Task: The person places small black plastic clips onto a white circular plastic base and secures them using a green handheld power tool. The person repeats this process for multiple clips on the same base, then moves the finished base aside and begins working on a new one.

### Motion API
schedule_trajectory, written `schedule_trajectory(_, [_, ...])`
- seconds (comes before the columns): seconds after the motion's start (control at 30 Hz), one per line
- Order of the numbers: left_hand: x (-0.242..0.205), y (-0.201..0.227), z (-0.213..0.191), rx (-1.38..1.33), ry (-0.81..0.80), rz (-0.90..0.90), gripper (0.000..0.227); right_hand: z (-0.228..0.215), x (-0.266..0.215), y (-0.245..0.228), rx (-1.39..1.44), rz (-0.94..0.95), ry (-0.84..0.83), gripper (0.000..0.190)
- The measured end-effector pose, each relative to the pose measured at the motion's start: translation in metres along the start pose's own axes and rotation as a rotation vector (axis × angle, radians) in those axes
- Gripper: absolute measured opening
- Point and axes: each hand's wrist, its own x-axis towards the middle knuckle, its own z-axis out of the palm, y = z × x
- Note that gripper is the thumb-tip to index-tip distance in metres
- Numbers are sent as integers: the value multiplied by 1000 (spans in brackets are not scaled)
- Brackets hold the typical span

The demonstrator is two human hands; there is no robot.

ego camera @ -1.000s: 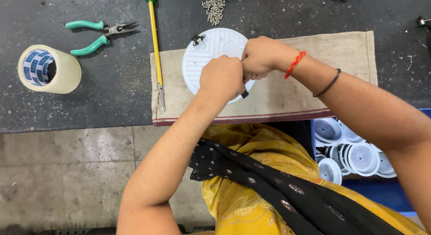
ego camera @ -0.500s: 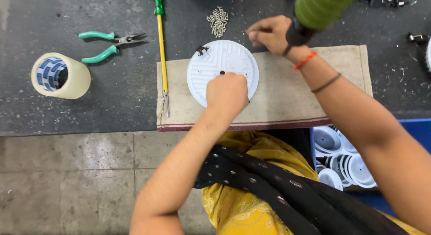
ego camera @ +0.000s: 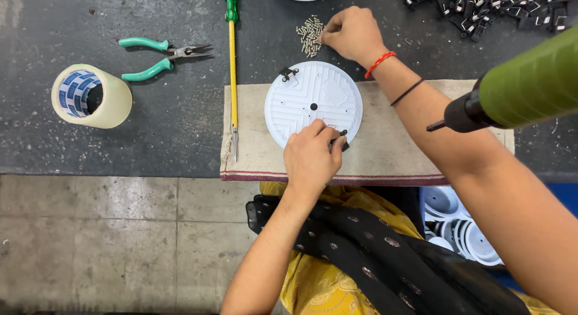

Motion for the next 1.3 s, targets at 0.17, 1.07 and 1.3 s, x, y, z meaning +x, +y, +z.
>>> schedule_trajectory(0.17, [7,0,-4,39,-72,30,11,-2,-7,-3,-19,-184,45,13])
schedule_trajectory(1.07, [16,-2,-5,90,-206,9,15,-76,-180,-44,-6,-580,-247,15])
schedule_trajectory(1.3, [16,-4,-4,76,-215,1,15,-72,-171,-41,310,-125,-395,10])
